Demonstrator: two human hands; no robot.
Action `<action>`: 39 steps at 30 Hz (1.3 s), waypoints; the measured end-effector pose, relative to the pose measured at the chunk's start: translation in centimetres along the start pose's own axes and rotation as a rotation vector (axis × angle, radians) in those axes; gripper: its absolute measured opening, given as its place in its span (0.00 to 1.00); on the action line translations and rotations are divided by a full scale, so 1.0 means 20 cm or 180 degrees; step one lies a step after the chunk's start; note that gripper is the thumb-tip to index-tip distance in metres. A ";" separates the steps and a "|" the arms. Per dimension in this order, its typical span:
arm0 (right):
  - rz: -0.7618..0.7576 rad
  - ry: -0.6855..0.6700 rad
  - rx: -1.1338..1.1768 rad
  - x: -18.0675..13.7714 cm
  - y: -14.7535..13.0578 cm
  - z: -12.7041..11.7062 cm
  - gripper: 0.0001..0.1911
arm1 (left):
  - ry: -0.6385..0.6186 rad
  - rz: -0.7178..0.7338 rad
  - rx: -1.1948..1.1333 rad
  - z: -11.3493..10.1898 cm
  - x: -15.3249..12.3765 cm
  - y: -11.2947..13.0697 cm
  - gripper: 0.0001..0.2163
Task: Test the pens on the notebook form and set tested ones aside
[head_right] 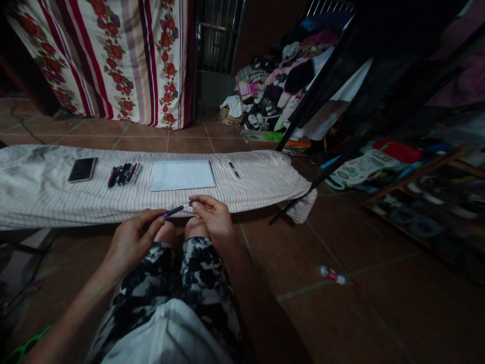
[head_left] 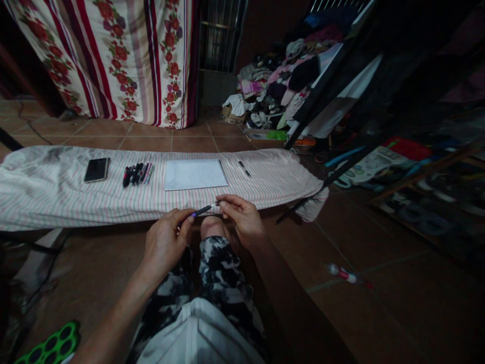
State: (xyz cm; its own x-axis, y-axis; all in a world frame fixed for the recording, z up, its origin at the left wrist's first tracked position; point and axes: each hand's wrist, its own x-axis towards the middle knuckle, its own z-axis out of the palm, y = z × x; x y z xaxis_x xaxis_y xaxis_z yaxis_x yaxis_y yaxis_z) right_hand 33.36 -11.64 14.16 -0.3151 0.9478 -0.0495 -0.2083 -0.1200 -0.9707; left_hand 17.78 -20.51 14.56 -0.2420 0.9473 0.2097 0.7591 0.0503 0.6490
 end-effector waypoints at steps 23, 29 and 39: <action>0.0010 -0.0115 -0.0319 -0.01 0.06 -0.01 0.11 | 0.0010 0.0237 0.0522 -0.01 -0.03 0.01 0.14; -0.0017 -0.0106 -0.0406 0.00 0.10 0.00 0.12 | 0.0018 0.0212 0.0481 -0.01 -0.04 -0.02 0.14; -0.0007 -0.0116 -0.0596 -0.01 0.11 0.04 0.11 | 0.0063 0.0371 0.0211 -0.01 -0.04 -0.07 0.13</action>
State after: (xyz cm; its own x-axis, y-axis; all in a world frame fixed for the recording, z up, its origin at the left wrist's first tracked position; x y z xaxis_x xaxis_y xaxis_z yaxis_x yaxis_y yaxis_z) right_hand 32.16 -12.27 12.18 -0.3488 0.9362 -0.0422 -0.0341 -0.0577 -0.9977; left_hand 16.88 -21.46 13.68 -0.1613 0.9416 0.2956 0.8210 -0.0382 0.5697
